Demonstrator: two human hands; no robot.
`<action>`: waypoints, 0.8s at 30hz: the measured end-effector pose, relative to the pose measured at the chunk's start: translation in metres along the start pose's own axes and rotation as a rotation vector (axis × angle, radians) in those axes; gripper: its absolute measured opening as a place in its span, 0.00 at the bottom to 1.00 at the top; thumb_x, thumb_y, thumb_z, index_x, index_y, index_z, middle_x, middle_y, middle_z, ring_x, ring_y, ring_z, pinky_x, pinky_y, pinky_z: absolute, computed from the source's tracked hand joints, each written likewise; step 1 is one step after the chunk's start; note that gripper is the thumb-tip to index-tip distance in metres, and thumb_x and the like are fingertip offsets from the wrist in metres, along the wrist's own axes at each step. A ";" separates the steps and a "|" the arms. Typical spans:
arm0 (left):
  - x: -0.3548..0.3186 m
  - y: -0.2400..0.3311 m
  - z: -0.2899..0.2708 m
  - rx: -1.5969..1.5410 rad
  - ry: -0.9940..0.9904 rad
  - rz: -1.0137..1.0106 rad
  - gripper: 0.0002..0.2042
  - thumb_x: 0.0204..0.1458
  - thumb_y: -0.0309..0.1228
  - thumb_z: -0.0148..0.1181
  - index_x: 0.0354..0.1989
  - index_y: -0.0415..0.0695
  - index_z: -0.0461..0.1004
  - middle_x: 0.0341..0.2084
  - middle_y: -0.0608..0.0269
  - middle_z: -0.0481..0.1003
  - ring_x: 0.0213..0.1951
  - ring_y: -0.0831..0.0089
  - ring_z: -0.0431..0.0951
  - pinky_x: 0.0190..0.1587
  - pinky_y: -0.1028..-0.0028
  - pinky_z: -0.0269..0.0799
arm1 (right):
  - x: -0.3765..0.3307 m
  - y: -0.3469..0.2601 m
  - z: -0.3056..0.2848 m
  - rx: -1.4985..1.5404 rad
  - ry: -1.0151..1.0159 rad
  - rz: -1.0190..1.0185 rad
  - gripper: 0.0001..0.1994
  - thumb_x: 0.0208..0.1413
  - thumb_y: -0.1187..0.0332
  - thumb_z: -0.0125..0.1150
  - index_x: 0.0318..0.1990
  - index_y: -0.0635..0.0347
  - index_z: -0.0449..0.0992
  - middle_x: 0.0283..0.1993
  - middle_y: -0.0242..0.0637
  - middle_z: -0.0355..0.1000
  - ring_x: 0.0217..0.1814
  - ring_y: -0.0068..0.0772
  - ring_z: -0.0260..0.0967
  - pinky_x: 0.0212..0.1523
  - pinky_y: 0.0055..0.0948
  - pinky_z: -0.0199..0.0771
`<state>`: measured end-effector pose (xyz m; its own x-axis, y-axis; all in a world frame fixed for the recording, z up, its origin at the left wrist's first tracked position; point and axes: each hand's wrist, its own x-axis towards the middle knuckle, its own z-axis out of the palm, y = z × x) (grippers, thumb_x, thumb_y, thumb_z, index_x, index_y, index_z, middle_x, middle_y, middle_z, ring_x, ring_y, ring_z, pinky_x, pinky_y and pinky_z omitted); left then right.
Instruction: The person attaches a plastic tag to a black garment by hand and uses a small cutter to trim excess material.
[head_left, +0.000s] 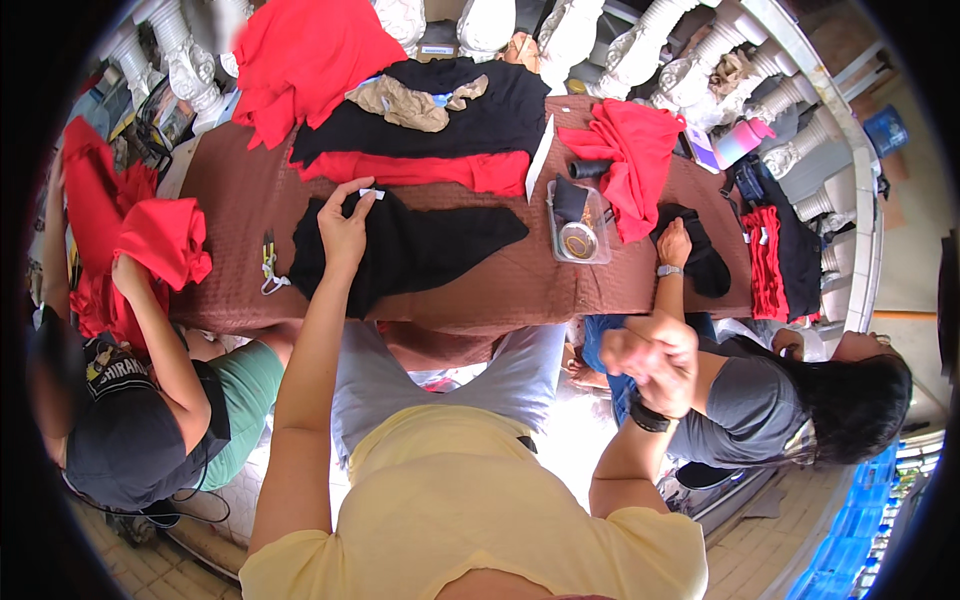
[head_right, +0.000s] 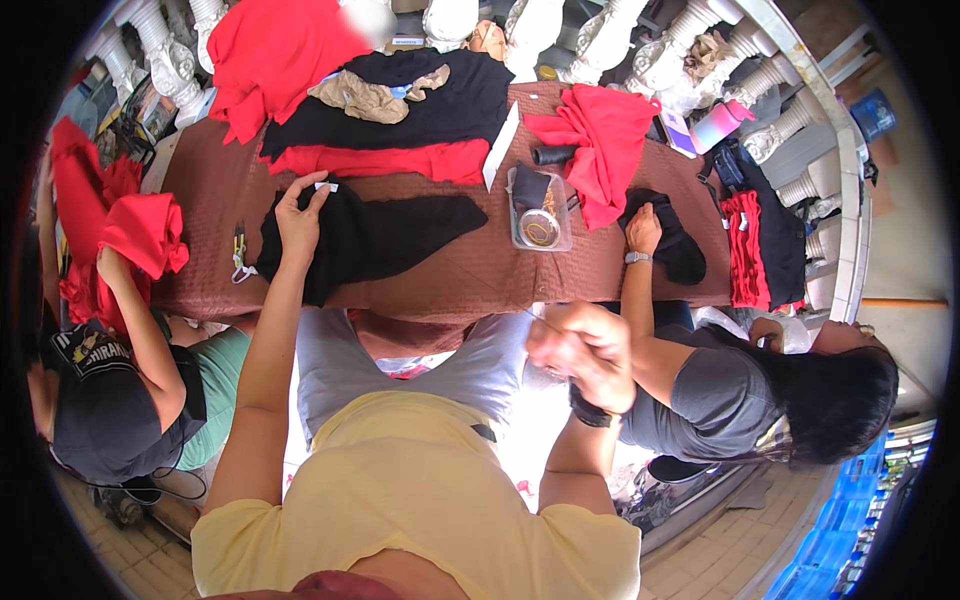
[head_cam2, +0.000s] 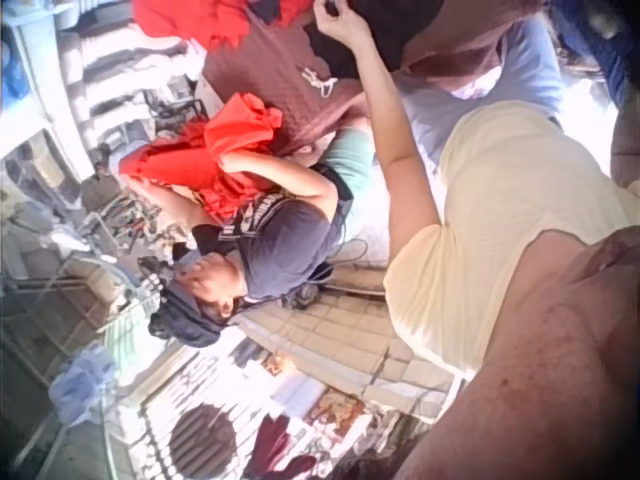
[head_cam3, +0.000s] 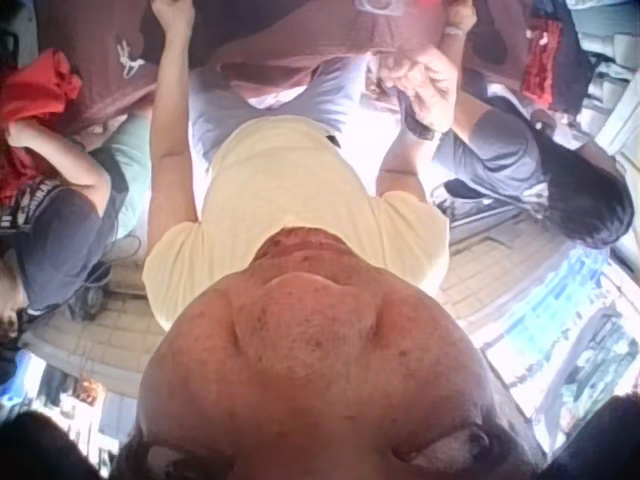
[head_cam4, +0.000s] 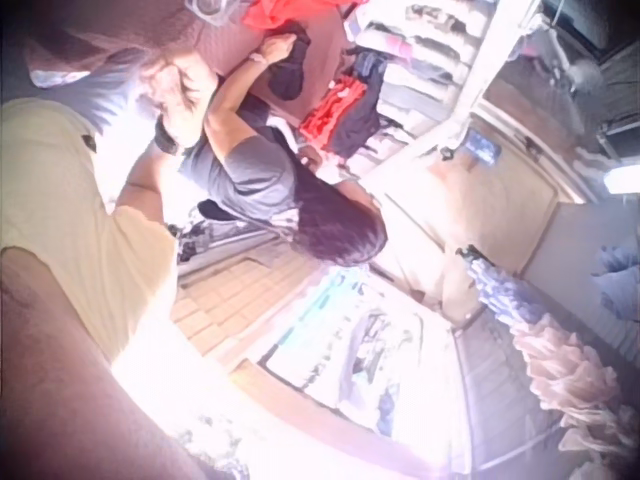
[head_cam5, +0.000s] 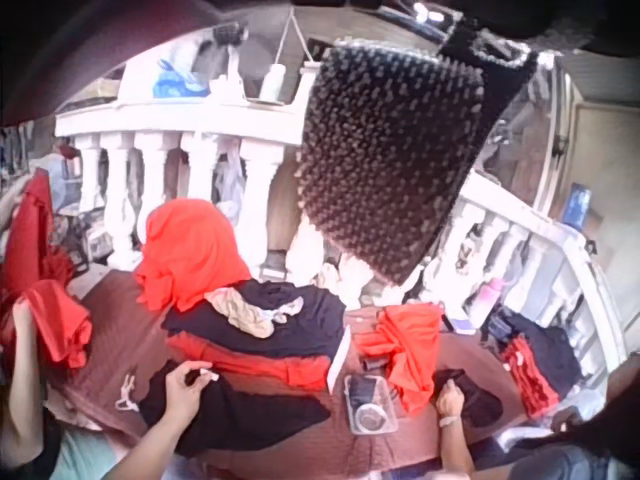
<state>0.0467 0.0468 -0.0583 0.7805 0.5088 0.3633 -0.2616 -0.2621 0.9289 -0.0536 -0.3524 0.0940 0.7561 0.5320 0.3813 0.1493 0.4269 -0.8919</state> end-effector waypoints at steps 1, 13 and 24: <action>-0.001 -0.003 -0.002 0.003 -0.007 -0.010 0.09 0.54 0.21 0.63 0.43 0.39 0.81 0.38 0.62 0.81 0.43 0.76 0.78 0.51 0.76 0.69 | -0.007 -0.011 -0.003 0.023 0.017 -0.046 0.10 0.66 0.68 0.55 0.34 0.66 0.70 0.27 0.34 0.67 0.20 0.16 0.56 0.23 0.22 0.59; -0.024 0.012 0.008 -0.058 -0.086 -0.109 0.08 0.55 0.24 0.64 0.43 0.38 0.81 0.38 0.62 0.81 0.44 0.77 0.77 0.52 0.77 0.69 | -0.063 -0.104 0.005 -1.072 0.624 -0.484 0.07 0.64 0.71 0.58 0.37 0.68 0.73 0.31 0.34 0.65 0.25 0.20 0.57 0.30 0.23 0.63; -0.037 0.024 -0.002 -0.051 -0.077 -0.055 0.10 0.55 0.26 0.64 0.44 0.37 0.81 0.39 0.61 0.81 0.44 0.77 0.78 0.51 0.77 0.70 | -0.076 -0.118 -0.010 -1.415 0.939 -0.934 0.04 0.61 0.78 0.58 0.35 0.67 0.77 0.39 0.45 0.72 0.38 0.33 0.72 0.44 0.32 0.78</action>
<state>0.0102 0.0229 -0.0494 0.8354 0.4560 0.3068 -0.2440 -0.1925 0.9505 -0.1222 -0.4501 0.1680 0.1205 -0.1840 0.9755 0.6068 -0.7641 -0.2191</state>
